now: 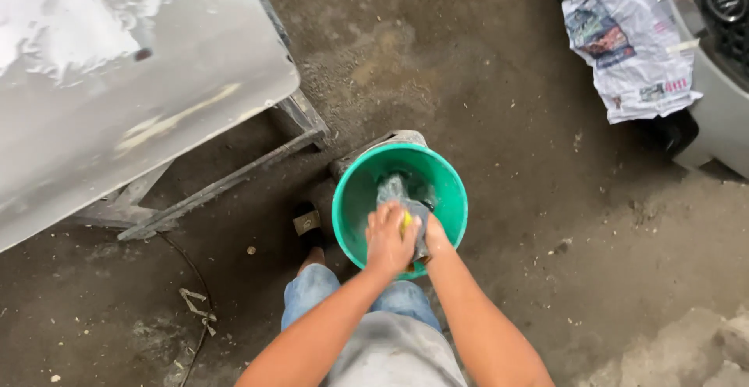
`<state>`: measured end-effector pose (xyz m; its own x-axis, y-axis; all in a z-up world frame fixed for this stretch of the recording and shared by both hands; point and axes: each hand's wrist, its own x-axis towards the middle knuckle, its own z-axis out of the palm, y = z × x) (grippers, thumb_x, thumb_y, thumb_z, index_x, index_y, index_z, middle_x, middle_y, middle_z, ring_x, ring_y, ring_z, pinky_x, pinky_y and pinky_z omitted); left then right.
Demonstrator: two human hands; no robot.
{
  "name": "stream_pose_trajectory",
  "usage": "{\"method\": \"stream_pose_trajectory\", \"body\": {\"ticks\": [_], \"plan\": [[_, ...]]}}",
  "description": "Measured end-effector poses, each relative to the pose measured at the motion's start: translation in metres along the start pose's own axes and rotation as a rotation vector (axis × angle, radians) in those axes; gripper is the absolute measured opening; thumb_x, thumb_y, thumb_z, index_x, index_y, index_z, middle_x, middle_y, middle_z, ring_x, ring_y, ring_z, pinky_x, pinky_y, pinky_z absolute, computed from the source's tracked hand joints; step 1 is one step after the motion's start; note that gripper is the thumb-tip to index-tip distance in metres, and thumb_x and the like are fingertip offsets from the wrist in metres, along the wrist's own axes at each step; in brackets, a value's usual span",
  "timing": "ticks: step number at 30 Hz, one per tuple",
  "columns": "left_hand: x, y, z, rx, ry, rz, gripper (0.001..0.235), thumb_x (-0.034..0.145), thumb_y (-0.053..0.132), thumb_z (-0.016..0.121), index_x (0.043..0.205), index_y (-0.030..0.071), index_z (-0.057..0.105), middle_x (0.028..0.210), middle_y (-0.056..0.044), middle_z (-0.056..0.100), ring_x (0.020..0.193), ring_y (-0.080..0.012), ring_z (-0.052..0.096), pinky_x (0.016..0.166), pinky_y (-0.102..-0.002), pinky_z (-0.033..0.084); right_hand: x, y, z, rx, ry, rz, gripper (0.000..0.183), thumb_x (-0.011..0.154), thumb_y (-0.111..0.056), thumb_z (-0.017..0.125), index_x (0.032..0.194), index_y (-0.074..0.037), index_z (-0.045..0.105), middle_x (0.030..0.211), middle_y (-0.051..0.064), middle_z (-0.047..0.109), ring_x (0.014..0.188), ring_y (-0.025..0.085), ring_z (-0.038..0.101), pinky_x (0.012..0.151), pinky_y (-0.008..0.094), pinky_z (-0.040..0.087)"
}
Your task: Sanding a car hood using a sanding block and a wet cloth.
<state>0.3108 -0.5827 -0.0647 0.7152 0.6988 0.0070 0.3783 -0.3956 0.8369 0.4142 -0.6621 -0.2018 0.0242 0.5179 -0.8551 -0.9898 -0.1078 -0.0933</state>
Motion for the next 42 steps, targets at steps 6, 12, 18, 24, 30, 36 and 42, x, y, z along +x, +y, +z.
{"method": "stream_pose_trajectory", "body": {"ticks": [6,12,18,24,30,36,42], "plan": [[0.071,-0.073,0.017,0.085,0.061,-0.214,0.027,0.095,0.034,0.065,0.098,0.007,0.06,0.103,-0.024,0.065,0.094,-0.0488,0.061,0.079,-0.057,0.049,-0.046,0.017,-0.003,-0.112,-0.092,-0.1,0.031,0.102,-0.036,0.056,0.107,-0.008,0.067,0.086,0.01,0.075,0.072,0.026,0.071,0.066,0.041,0.06],[0.076,-0.08,0.026,0.044,0.205,-0.264,0.029,0.097,0.033,0.063,0.095,0.005,0.057,0.093,-0.026,0.066,0.09,-0.0502,0.061,0.077,-0.057,0.048,-0.068,-0.001,-0.002,-0.067,-0.059,-0.108,0.031,0.102,-0.03,0.058,0.117,-0.004,0.068,0.097,0.01,0.075,0.077,0.022,0.072,0.072,0.037,0.06],[0.04,-0.104,0.052,0.082,0.028,-0.671,0.028,0.095,0.032,0.061,0.1,0.004,0.063,0.103,-0.025,0.069,0.099,-0.0484,0.064,0.084,-0.055,0.051,0.024,-0.015,-0.004,-0.257,0.188,-0.227,0.037,0.095,-0.031,0.064,0.125,-0.008,0.064,0.107,0.011,0.072,0.088,0.025,0.069,0.078,0.043,0.057],[0.021,-0.229,0.139,0.215,-0.116,-0.698,0.036,0.086,0.025,0.061,0.116,0.006,0.066,0.117,-0.025,0.066,0.107,-0.0462,0.064,0.09,-0.053,0.052,0.136,0.004,-0.056,-0.585,0.416,-0.316,0.041,0.093,-0.023,0.066,0.129,-0.004,0.061,0.112,0.016,0.072,0.096,0.029,0.065,0.083,0.045,0.053],[0.023,-0.138,0.091,-0.014,-0.253,-0.565,0.03,0.091,0.027,0.057,0.102,0.002,0.068,0.104,-0.029,0.069,0.103,-0.0469,0.066,0.09,-0.053,0.052,0.182,-0.01,-0.114,-0.54,0.404,-0.177,0.028,0.095,-0.03,0.061,0.105,-0.005,0.071,0.1,0.014,0.073,0.086,0.031,0.067,0.077,0.051,0.055],[0.015,-0.022,-0.014,-0.217,-0.13,-0.407,0.027,0.089,0.029,0.059,0.103,0.007,0.068,0.103,-0.024,0.07,0.1,-0.0467,0.065,0.085,-0.054,0.051,0.057,-0.029,-0.047,-0.313,0.214,-0.073,0.033,0.102,-0.04,0.056,0.108,-0.01,0.069,0.099,0.01,0.074,0.088,0.028,0.069,0.083,0.045,0.055],[0.02,0.048,-0.106,-0.408,-0.208,-0.24,0.028,0.089,0.031,0.061,0.102,0.006,0.065,0.092,-0.021,0.07,0.086,-0.0384,0.07,0.074,-0.046,0.053,-0.032,-0.002,0.02,-0.28,0.005,-0.367,0.039,0.104,-0.034,0.048,0.13,-0.008,0.061,0.123,0.011,0.067,0.109,0.025,0.066,0.093,0.042,0.052]]}}
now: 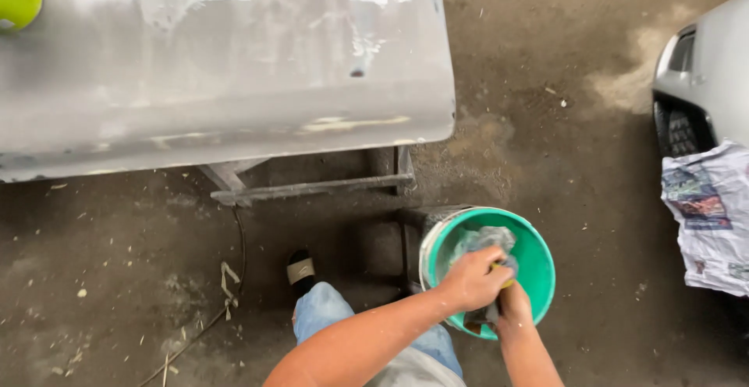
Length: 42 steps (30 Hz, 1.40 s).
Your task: Sanding a car hood using a sanding block and a wet cloth.
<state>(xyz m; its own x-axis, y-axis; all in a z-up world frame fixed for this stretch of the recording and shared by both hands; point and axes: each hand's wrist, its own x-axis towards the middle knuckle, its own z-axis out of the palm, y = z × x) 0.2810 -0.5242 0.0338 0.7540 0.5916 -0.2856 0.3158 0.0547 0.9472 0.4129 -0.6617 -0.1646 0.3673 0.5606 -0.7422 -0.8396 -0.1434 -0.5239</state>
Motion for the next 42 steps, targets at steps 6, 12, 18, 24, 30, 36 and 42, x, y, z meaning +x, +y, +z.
{"method": "stream_pose_trajectory", "body": {"ticks": [6,12,18,24,30,36,42], "plan": [[-0.02,0.052,-0.119,-0.146,0.181,0.287,0.024,0.094,0.028,0.061,0.101,0.005,0.062,0.09,-0.021,0.067,0.085,-0.0378,0.069,0.075,-0.044,0.053,-0.092,-0.033,0.222,0.0,-0.07,-0.23,0.046,0.106,-0.04,0.042,0.139,-0.012,0.055,0.133,0.006,0.064,0.123,0.022,0.061,0.104,0.041,0.05],[-0.03,0.101,-0.333,-0.095,0.518,0.508,0.021,0.096,0.024,0.06,0.105,0.005,0.063,0.089,-0.02,0.068,0.082,-0.035,0.07,0.075,-0.041,0.055,-0.028,0.0,0.462,-0.066,-0.355,-0.428,0.046,0.107,-0.038,0.049,0.144,-0.011,0.055,0.136,0.005,0.064,0.126,0.02,0.062,0.104,0.034,0.052],[0.002,0.084,-0.564,0.043,0.663,0.492,0.016,0.093,0.021,0.063,0.096,0.005,0.065,0.08,-0.009,0.067,0.072,-0.0181,0.063,0.067,-0.035,0.054,0.018,0.029,0.634,-0.047,-0.404,-0.52,0.032,0.105,-0.028,0.056,0.126,-0.004,0.059,0.1,0.007,0.066,0.088,0.021,0.063,0.077,0.04,0.055],[0.038,-0.116,-0.728,0.253,0.804,0.292,0.03,0.095,0.02,0.065,0.12,0.003,0.067,0.113,-0.017,0.07,0.109,-0.0271,0.062,0.096,-0.038,0.049,0.019,0.069,0.652,-0.328,-0.178,-0.454,0.028,0.102,-0.022,0.059,0.125,-0.006,0.059,0.094,0.003,0.066,0.081,0.015,0.061,0.074,0.033,0.052],[-0.027,-0.114,-0.718,0.61,0.817,-0.256,0.079,0.083,0.041,0.072,0.154,0.024,0.044,0.165,-0.017,0.029,0.145,-0.041,0.036,0.11,-0.06,0.036,0.075,0.103,0.643,-0.777,-0.123,-0.797,0.043,0.098,-0.022,0.067,0.137,-0.006,0.061,0.108,0.005,0.068,0.099,0.016,0.061,0.088,0.034,0.05],[0.038,-0.093,-0.699,0.877,0.799,-0.237,0.093,0.08,0.062,0.071,0.159,0.03,0.033,0.167,-0.022,0.013,0.149,-0.0522,0.014,0.112,-0.07,0.022,0.109,0.104,0.699,-1.324,0.187,-1.055,0.053,0.096,-0.026,0.07,0.146,-0.016,0.056,0.13,0.018,0.055,0.118,0.037,0.053,0.102,0.048,0.045],[0.093,-0.137,-0.705,1.049,0.694,-0.163,0.076,0.092,0.064,0.059,0.155,0.024,0.042,0.168,-0.018,0.014,0.152,-0.0525,0.009,0.117,-0.071,0.012,0.131,0.111,0.753,-1.479,0.296,-1.106,0.058,0.091,-0.032,0.07,0.146,-0.02,0.054,0.138,0.019,0.05,0.124,0.041,0.048,0.103,0.054,0.041]]}}
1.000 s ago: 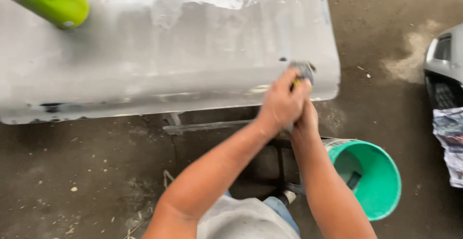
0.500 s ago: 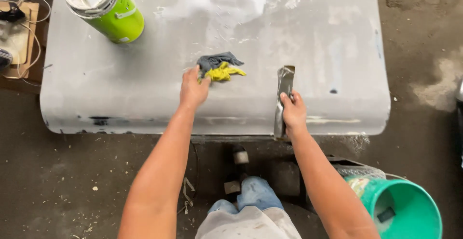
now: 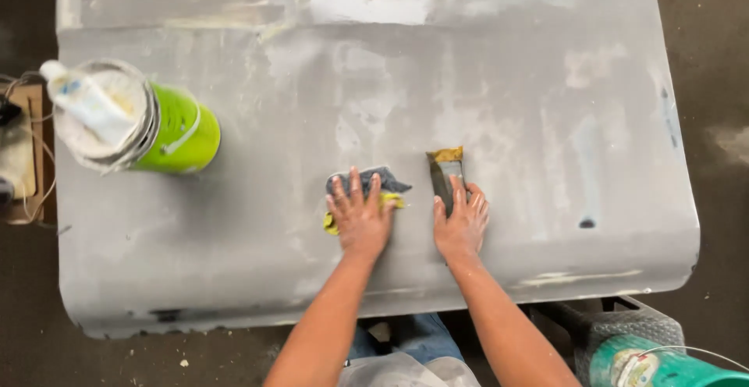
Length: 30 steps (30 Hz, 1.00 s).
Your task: Sanding a car hood using a sanding block and a wet cloth.
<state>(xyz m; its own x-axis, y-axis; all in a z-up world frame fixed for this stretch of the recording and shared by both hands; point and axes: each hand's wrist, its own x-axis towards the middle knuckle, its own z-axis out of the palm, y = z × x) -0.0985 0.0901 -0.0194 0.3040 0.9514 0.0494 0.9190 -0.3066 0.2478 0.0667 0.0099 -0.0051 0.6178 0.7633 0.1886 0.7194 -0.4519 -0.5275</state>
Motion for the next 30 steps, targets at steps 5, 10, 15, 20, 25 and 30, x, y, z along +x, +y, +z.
{"method": "stream_pose_trajectory", "body": {"ticks": [5,10,15,20,25,30], "plan": [[0.051,-0.124,-0.023,0.105,0.132,-0.008,0.053,0.103,0.047,0.051,0.153,0.03,0.052,0.171,-0.014,0.02,0.155,-0.0492,0.013,0.121,-0.067,0.013,0.004,-0.016,-0.006,-0.078,-0.104,0.117,0.059,0.094,-0.035,0.065,0.15,-0.025,0.049,0.145,0.016,0.043,0.126,0.039,0.043,0.107,0.055,0.037],[0.168,-0.156,-0.043,0.059,0.198,-0.159,0.061,0.107,0.045,0.047,0.16,0.015,0.046,0.171,-0.021,0.018,0.152,-0.0544,0.011,0.122,-0.065,0.015,0.003,-0.02,-0.003,-0.097,-0.119,0.172,0.058,0.094,-0.036,0.065,0.149,-0.027,0.048,0.146,0.014,0.043,0.127,0.038,0.043,0.105,0.055,0.038],[0.29,-0.061,-0.014,-0.016,0.033,0.055,0.077,0.11,0.061,0.034,0.169,0.016,0.014,0.174,-0.015,-0.003,0.158,-0.0449,-0.008,0.127,-0.057,-0.008,0.001,-0.021,0.003,-0.168,-0.048,0.135,0.059,0.092,-0.035,0.067,0.148,-0.027,0.05,0.142,0.014,0.047,0.126,0.038,0.046,0.105,0.054,0.038],[0.229,0.051,0.007,-0.057,-0.132,0.586,0.071,0.105,0.056,0.043,0.164,0.021,0.026,0.172,-0.009,0.004,0.158,-0.0407,-0.001,0.126,-0.059,-0.002,-0.001,-0.024,0.006,-0.213,0.052,0.087,0.055,0.093,-0.033,0.068,0.146,-0.024,0.055,0.141,0.016,0.051,0.124,0.039,0.049,0.105,0.053,0.04],[0.133,-0.046,-0.013,-0.104,-0.097,0.885,0.057,0.106,0.047,0.047,0.153,0.016,0.052,0.172,-0.009,0.025,0.159,-0.0392,0.016,0.127,-0.058,0.009,-0.002,-0.028,0.008,-0.192,0.12,0.012,0.053,0.096,-0.033,0.068,0.146,-0.023,0.057,0.139,0.015,0.054,0.125,0.039,0.051,0.107,0.053,0.042],[0.174,-0.18,-0.047,0.01,0.047,0.453,0.053,0.103,0.04,0.048,0.151,0.017,0.055,0.169,-0.011,0.029,0.153,-0.0459,0.02,0.12,-0.064,0.015,-0.005,-0.027,0.008,-0.246,0.109,0.039,0.053,0.095,-0.031,0.068,0.147,-0.021,0.058,0.139,0.017,0.054,0.122,0.04,0.051,0.104,0.054,0.042]]}}
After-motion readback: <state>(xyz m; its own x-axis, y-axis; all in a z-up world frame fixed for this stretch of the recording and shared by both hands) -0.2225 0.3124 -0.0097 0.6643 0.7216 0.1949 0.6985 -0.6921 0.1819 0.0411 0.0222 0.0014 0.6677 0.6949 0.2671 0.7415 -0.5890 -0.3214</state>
